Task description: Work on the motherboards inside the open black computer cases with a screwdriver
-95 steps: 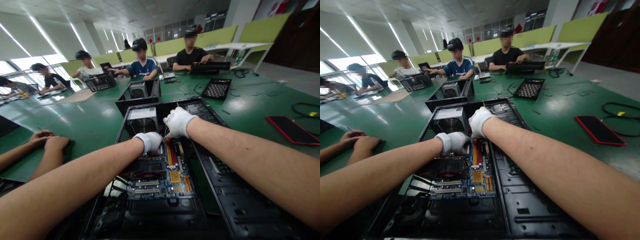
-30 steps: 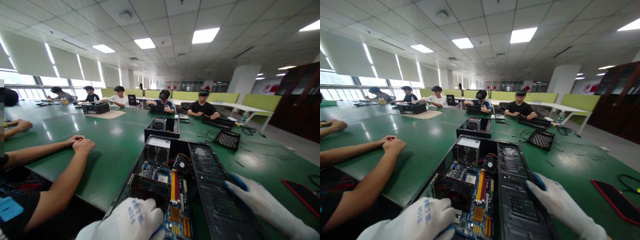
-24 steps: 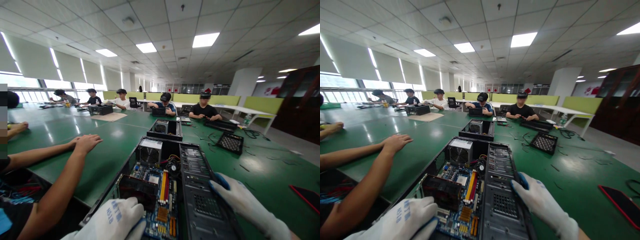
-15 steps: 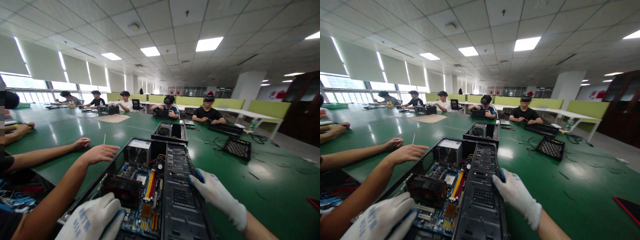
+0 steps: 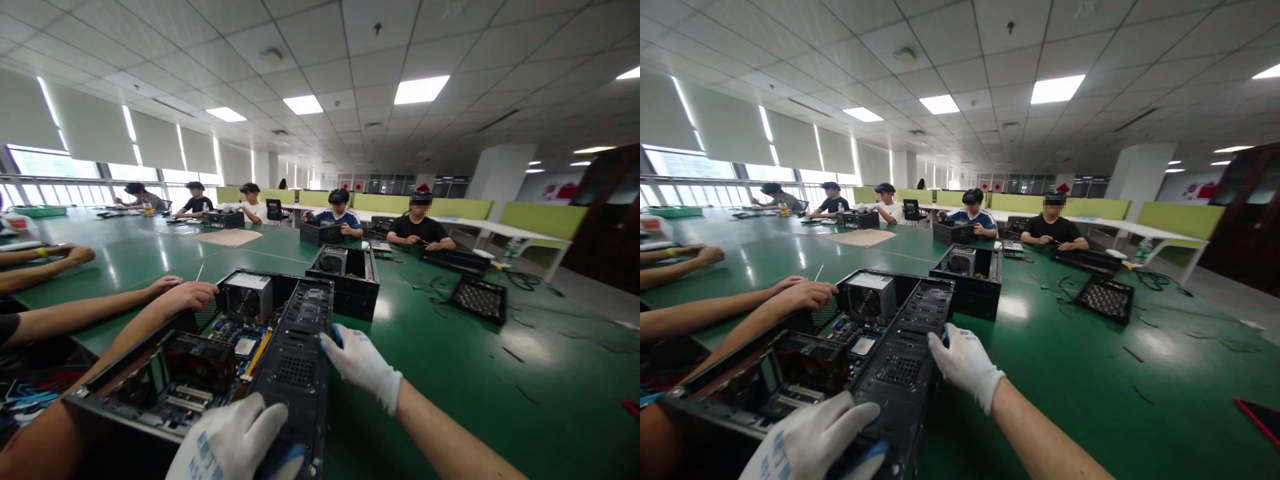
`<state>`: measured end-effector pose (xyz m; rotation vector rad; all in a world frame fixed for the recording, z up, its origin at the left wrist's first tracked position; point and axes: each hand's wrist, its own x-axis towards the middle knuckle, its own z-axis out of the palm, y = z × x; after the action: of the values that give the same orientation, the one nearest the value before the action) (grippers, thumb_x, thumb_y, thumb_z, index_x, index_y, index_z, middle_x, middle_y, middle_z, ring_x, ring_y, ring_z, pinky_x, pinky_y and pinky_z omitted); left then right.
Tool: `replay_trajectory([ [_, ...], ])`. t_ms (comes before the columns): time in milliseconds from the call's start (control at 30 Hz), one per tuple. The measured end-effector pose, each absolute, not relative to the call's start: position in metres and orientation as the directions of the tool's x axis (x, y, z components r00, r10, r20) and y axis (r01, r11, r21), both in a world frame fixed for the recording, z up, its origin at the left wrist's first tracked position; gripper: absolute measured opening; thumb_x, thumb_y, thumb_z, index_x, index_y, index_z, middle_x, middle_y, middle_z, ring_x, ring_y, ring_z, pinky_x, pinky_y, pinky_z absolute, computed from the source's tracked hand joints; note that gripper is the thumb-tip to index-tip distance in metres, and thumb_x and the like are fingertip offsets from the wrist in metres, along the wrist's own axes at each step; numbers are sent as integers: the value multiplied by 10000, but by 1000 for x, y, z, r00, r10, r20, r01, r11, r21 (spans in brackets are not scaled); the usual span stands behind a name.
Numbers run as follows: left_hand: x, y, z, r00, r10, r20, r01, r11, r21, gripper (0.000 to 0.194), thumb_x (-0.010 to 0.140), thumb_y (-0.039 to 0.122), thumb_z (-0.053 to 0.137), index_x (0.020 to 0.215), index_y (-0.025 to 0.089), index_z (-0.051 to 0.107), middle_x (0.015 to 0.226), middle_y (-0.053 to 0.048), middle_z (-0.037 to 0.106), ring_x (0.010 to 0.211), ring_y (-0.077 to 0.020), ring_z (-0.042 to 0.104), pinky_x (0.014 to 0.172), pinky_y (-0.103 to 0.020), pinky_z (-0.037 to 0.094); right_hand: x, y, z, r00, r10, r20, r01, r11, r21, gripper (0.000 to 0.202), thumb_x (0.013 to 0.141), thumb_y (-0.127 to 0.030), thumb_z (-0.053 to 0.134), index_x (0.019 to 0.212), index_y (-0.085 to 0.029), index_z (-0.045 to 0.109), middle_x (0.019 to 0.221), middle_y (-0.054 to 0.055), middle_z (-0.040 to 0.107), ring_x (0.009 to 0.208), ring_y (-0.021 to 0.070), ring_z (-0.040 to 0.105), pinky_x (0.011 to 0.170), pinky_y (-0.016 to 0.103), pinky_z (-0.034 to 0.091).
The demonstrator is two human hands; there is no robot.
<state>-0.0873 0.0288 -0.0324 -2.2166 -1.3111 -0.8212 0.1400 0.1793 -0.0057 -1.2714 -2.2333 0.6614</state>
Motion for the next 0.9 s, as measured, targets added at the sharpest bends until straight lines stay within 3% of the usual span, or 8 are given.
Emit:
replay_trajectory([
  [67,-85,31,-32,392,630,670,880,-469,-74,374,926,632,608,1118,322,692,827,-21,718,655,-213,731,542,-297,600,133,177,-9,-522,826,211,544,513,-664,564,1066,-581,340,1381,-203,616,1330,106,721,1206,247,684,1026,333,496],
  [167,-87,34,-33,353,638,685,890,-454,-37,441,917,684,603,1134,314,707,896,-41,749,718,-214,757,612,-280,624,124,181,-14,-617,756,219,498,590,-635,643,1081,-593,258,1543,-210,488,1483,91,635,1324,208,626,1105,298,457],
  [367,-100,40,-62,206,637,743,937,-347,38,331,991,546,581,1146,281,704,960,-49,798,802,-218,794,701,-283,655,127,231,-17,-514,851,105,750,505,-427,908,1003,-711,359,1563,-1,442,1532,257,548,1422,326,535,1172,390,407],
  [700,-73,58,-151,110,829,548,866,-351,357,237,1009,467,565,1051,273,696,956,-30,789,817,-195,783,741,-270,650,157,345,0,-299,930,211,946,318,-60,742,965,-525,567,1523,-44,478,1560,285,473,1453,395,432,1171,496,350],
  [900,-43,84,-182,54,841,538,848,-323,420,237,1003,448,544,1037,260,684,877,-33,762,743,-194,760,688,-282,627,162,376,-9,-296,928,229,955,290,59,494,986,-461,656,1396,-194,591,1445,126,586,1267,295,600,1059,549,501],
])
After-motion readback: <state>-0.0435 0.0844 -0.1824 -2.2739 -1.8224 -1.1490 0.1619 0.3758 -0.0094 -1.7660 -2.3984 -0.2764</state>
